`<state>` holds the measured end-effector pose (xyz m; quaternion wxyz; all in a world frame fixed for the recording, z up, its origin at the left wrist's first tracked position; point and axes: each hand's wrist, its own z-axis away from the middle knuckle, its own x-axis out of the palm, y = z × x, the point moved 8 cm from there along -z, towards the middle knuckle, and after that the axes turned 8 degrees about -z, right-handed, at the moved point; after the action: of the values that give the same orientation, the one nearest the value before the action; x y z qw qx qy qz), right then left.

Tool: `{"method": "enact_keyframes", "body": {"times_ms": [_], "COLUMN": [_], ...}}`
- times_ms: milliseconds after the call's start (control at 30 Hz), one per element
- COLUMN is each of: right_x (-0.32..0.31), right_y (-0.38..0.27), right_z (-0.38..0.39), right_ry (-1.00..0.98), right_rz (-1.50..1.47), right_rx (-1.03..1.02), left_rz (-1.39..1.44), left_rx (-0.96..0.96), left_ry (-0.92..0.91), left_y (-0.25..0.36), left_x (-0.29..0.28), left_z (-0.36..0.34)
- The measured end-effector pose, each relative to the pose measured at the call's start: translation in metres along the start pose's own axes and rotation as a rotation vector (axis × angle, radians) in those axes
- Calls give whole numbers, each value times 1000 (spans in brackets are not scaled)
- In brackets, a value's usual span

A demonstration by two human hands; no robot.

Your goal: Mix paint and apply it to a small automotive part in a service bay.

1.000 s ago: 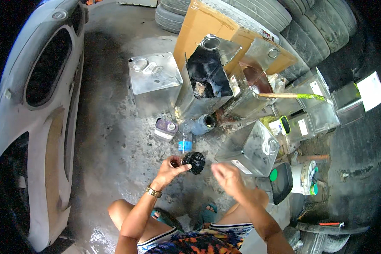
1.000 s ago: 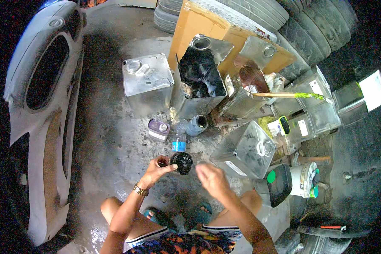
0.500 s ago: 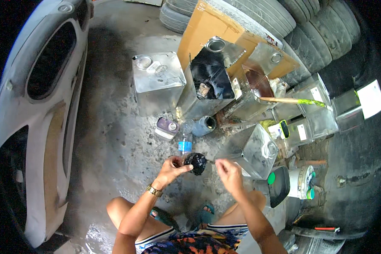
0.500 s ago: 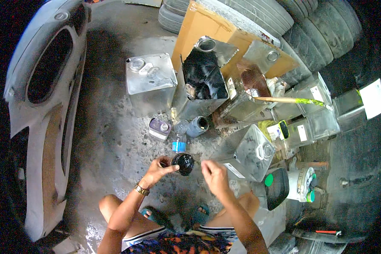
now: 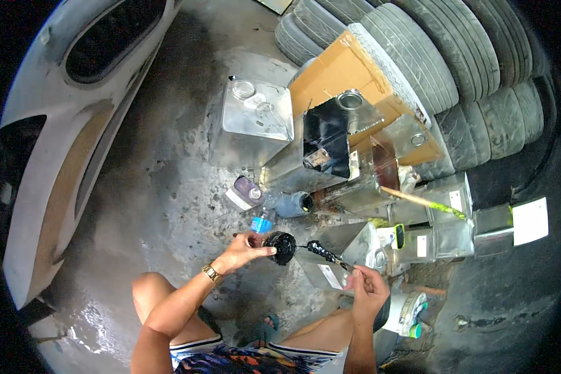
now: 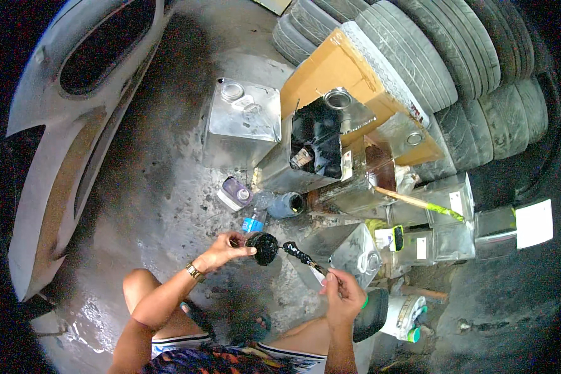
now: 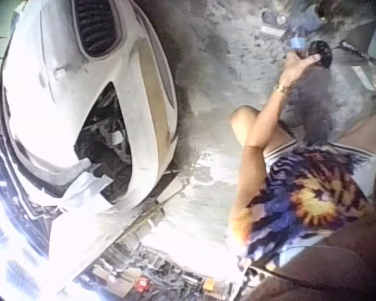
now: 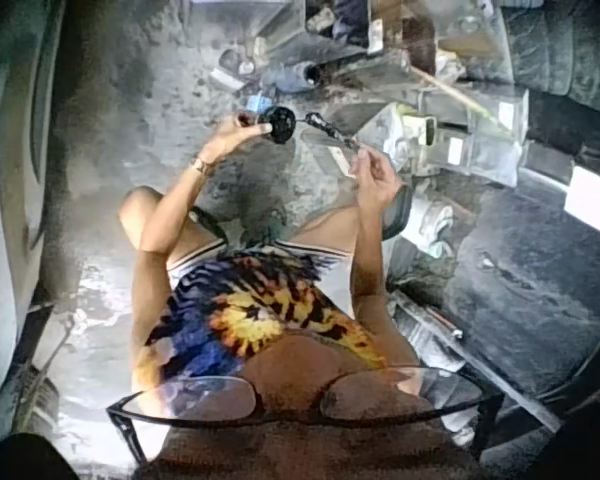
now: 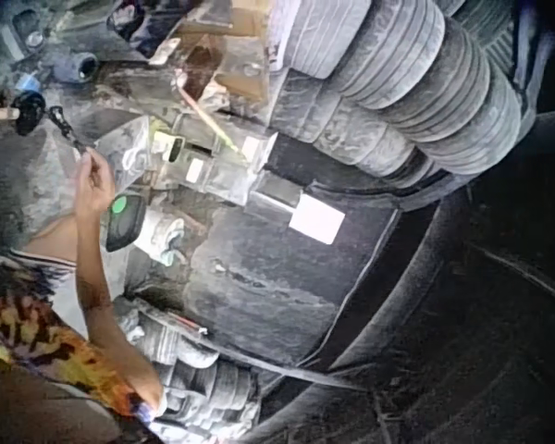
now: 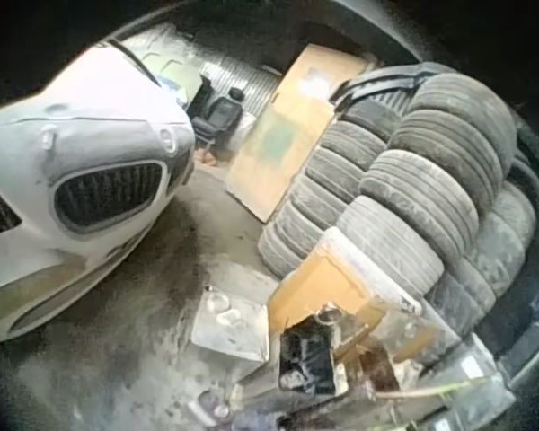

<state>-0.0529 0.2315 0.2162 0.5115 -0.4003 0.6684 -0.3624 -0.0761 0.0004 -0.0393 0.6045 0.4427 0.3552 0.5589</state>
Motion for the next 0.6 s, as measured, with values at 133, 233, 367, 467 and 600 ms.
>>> {"method": "enact_keyframes", "body": {"times_ms": [133, 233, 367, 467, 600], "right_x": [-4, -6, -5, -3, 8], "right_y": [-11, -18, -23, -23, -20], "right_z": [1, 3, 4, 3, 6], "right_ry": [13, 28, 24, 4, -29], "right_rz": [-56, -53, -63, -67, -62], "right_rx": [-5, -13, -28, -30, -29], "left_rz": [25, 11, 77, 83, 59], "left_rx": [-9, 1, 55, 46, -22], "left_ry": [-16, -18, 18, 28, -44], "left_y": [-5, -8, -7, -3, -1], "left_x": [2, 3, 1, -2, -4], "left_z": [-4, -8, -7, -6, 0]}}
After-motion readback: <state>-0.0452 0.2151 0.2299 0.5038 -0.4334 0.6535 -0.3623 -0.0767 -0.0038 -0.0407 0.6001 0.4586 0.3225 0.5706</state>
